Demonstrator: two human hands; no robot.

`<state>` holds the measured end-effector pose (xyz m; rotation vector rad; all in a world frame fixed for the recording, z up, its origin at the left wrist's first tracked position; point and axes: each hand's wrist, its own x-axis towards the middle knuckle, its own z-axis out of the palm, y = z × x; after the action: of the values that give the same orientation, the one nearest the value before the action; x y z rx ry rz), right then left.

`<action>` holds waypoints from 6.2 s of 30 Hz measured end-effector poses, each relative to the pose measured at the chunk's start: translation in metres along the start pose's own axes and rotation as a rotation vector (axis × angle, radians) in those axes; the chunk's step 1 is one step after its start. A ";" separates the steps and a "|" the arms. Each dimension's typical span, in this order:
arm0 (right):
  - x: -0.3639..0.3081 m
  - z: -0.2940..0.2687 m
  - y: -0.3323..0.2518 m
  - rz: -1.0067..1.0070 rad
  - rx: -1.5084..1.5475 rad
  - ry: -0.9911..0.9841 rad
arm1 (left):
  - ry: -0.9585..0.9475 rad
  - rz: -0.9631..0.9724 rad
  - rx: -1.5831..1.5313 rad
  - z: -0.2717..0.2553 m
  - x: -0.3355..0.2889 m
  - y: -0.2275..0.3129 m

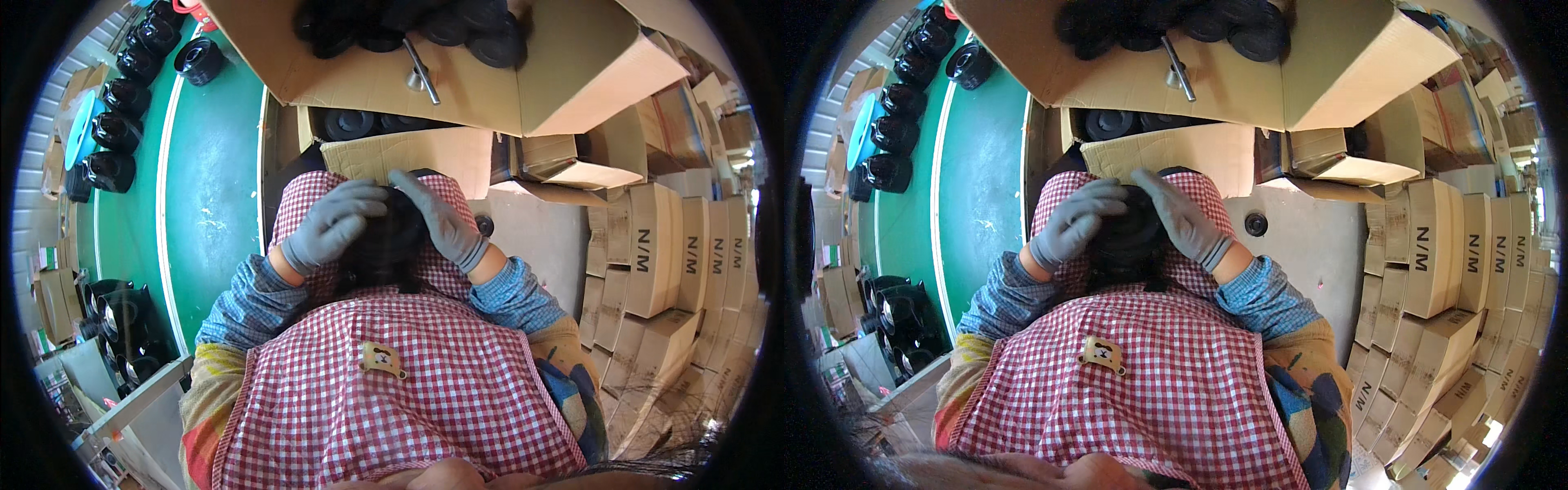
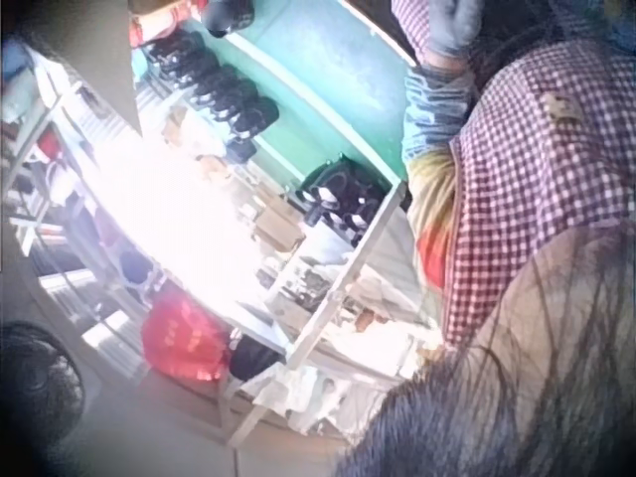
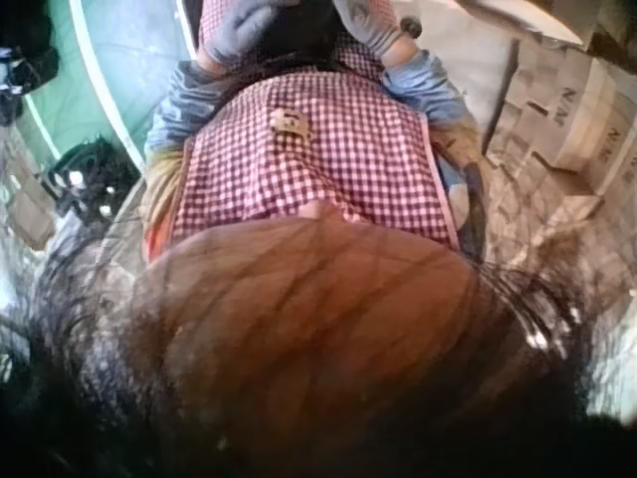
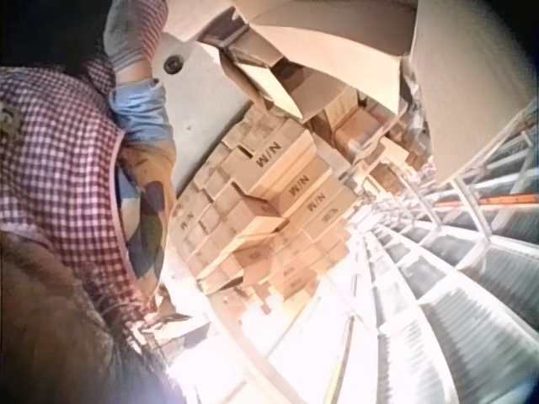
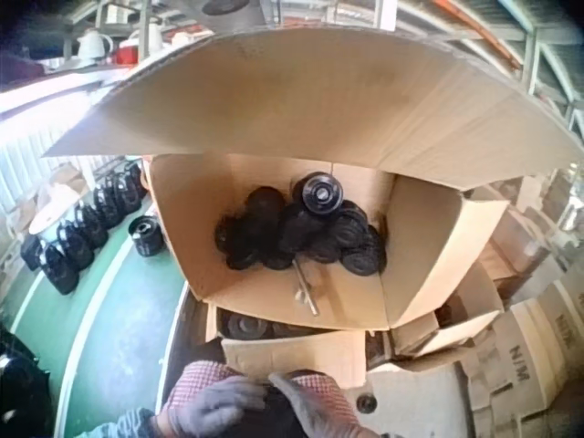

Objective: The person repeatedly picks up black circular components from a cardboard box, places them on a green workbench, and uses a metal tool to press or adjust the center of each part. The person then places the finished parts back on the workbench and repeats the process with additional components.

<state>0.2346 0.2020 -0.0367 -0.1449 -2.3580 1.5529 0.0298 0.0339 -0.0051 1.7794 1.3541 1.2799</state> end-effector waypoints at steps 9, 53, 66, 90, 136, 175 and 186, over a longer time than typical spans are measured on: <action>0.002 0.013 -0.001 -0.227 -0.291 0.048 | 0.000 -0.150 0.633 0.012 -0.001 0.007; 0.053 -0.041 -0.011 -0.301 -0.551 -0.527 | -0.075 -0.639 -0.678 0.005 0.038 -0.030; 0.077 -0.017 -0.005 -0.597 -0.367 -0.654 | -0.135 0.732 0.386 0.012 0.057 -0.082; 0.096 -0.119 -0.014 0.489 0.185 -0.247 | 0.207 -0.007 0.683 -0.094 0.049 0.005; 0.073 -0.021 -0.045 0.244 0.790 -0.396 | 0.022 0.297 0.391 0.042 0.050 0.042; 0.184 -0.122 0.201 0.738 -0.935 0.484 | -0.190 -0.035 0.759 0.002 -0.089 -0.009; 0.031 -0.060 0.100 0.362 -0.092 0.342 | 1.218 -0.539 -0.359 -0.199 -0.178 0.018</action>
<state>0.2156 0.3036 -0.0994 -0.8299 -2.2093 1.4248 -0.1512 -0.1608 0.0255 0.2048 1.8057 2.1568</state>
